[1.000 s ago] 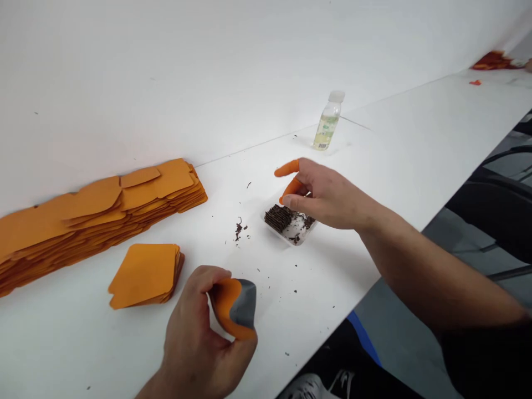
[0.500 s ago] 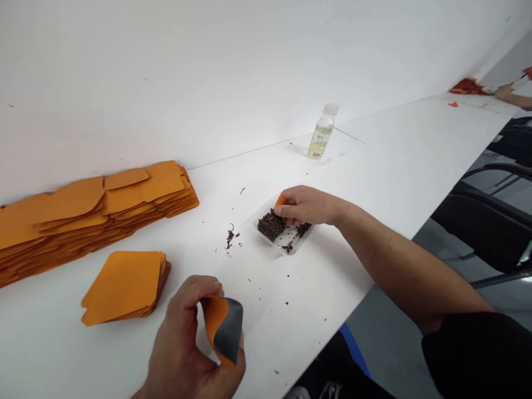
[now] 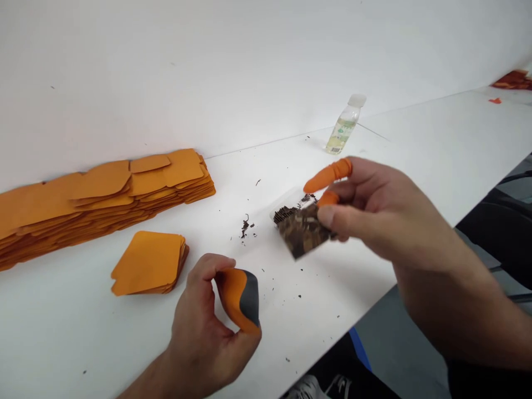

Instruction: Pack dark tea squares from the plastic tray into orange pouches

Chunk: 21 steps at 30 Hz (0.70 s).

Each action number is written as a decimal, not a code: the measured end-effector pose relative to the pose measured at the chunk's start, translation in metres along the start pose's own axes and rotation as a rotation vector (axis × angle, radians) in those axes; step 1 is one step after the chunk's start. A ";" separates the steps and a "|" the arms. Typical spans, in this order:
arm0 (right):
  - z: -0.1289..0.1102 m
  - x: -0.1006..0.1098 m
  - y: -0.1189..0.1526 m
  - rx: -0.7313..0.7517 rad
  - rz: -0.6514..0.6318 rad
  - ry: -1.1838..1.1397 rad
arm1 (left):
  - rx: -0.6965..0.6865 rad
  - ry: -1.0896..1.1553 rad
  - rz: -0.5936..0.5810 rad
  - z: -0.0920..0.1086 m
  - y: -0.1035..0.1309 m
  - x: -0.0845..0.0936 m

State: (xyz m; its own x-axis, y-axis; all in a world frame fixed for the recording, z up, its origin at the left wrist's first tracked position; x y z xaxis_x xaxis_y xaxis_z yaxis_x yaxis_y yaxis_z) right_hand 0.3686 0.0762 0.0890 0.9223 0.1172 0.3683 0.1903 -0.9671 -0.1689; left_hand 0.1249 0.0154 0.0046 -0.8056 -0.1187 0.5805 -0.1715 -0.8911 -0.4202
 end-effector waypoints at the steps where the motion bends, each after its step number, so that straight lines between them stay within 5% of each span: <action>1: -0.003 -0.011 0.007 -0.036 -0.065 -0.136 | -0.002 0.005 0.002 0.000 0.000 0.000; 5: -0.001 -0.054 0.022 -0.244 -0.307 -0.428 | -0.024 -0.017 0.004 0.003 0.000 0.000; 10: 0.005 -0.063 0.021 -0.332 -0.377 -0.374 | -0.075 -0.021 -0.002 0.010 -0.003 0.000; 21: -0.020 -0.052 0.018 0.000 -0.205 0.249 | -0.149 -0.148 -0.095 0.017 -0.006 -0.008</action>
State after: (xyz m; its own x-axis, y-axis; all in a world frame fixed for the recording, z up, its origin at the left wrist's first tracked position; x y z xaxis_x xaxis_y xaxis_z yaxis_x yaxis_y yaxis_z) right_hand 0.3176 0.0486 0.0851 0.7542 0.2505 0.6070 0.3636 -0.9291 -0.0683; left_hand 0.1420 0.0143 0.0146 -0.6917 -0.1100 0.7137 -0.3333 -0.8281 -0.4507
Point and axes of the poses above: each hand's wrist, its own y-axis away from the middle knuckle, its own x-axis out of the back of the hand, z = x × y, the point moved 7 cm from there along -y, towards the middle knuckle, and after that the axes turned 6 degrees about x, right-handed, at the moved point
